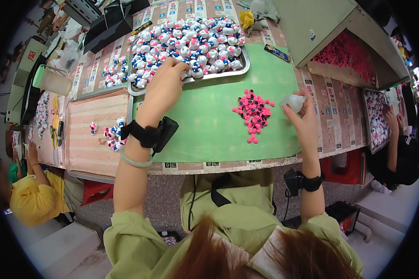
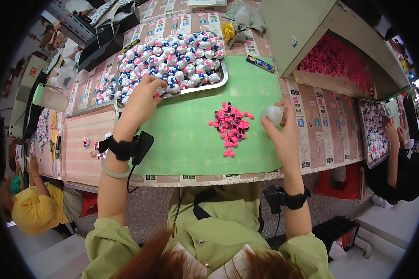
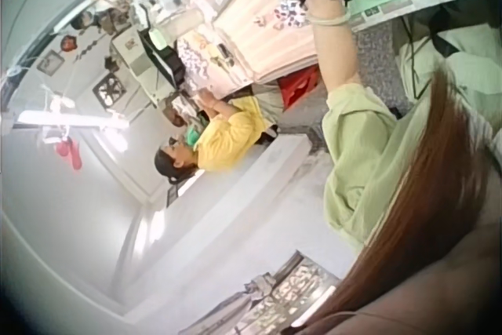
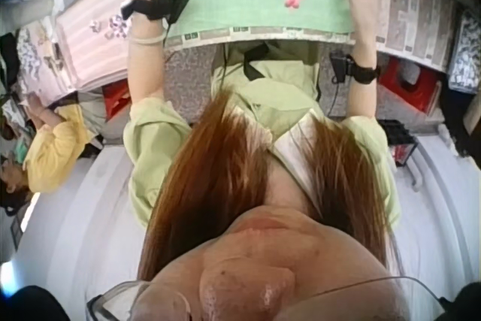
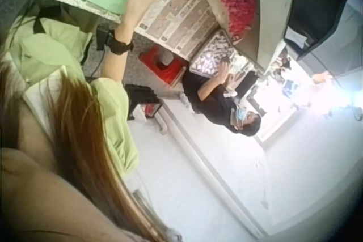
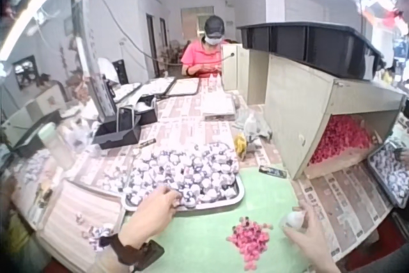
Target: Apply adhesive to white cat figurines and attach small pink bows at an assembly station.
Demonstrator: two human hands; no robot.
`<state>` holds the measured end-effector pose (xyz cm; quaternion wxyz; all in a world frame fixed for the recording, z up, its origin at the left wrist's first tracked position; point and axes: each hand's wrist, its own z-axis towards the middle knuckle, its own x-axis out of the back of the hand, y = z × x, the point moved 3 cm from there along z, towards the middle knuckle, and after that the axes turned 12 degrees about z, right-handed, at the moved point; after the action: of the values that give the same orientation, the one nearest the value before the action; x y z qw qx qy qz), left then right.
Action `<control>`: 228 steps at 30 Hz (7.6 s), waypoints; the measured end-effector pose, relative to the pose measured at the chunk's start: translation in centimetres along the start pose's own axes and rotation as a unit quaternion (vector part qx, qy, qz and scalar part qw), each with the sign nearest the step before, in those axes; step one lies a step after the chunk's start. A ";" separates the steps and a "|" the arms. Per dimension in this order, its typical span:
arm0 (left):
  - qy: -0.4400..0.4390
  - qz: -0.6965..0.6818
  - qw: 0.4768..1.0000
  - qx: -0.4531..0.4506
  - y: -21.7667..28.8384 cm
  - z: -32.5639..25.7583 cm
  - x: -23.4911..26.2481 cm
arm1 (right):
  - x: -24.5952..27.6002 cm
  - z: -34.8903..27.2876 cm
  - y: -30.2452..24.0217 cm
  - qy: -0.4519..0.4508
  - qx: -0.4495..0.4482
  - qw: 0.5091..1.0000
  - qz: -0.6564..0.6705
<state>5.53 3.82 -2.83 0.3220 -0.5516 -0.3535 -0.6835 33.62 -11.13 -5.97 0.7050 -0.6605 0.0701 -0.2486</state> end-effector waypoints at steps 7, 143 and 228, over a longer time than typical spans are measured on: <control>0.000 -0.127 0.982 0.138 1.5 -1.9 3.1 | 0.0 -0.5 -1.4 0.005 -0.033 0.983 0.180; -0.122 -0.780 0.581 0.199 12.3 -12.4 -1.6 | -5.7 -7.8 -7.0 -0.205 0.243 0.948 -0.033; -0.069 -0.674 0.717 0.166 7.4 -7.3 2.8 | -0.6 -4.7 -5.4 -0.009 -0.133 0.922 0.365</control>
<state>7.36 -6.43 -0.19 -0.1622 -0.1509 -0.7608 -0.6100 29.69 -15.07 -1.41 0.6533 -0.6789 0.3323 0.0429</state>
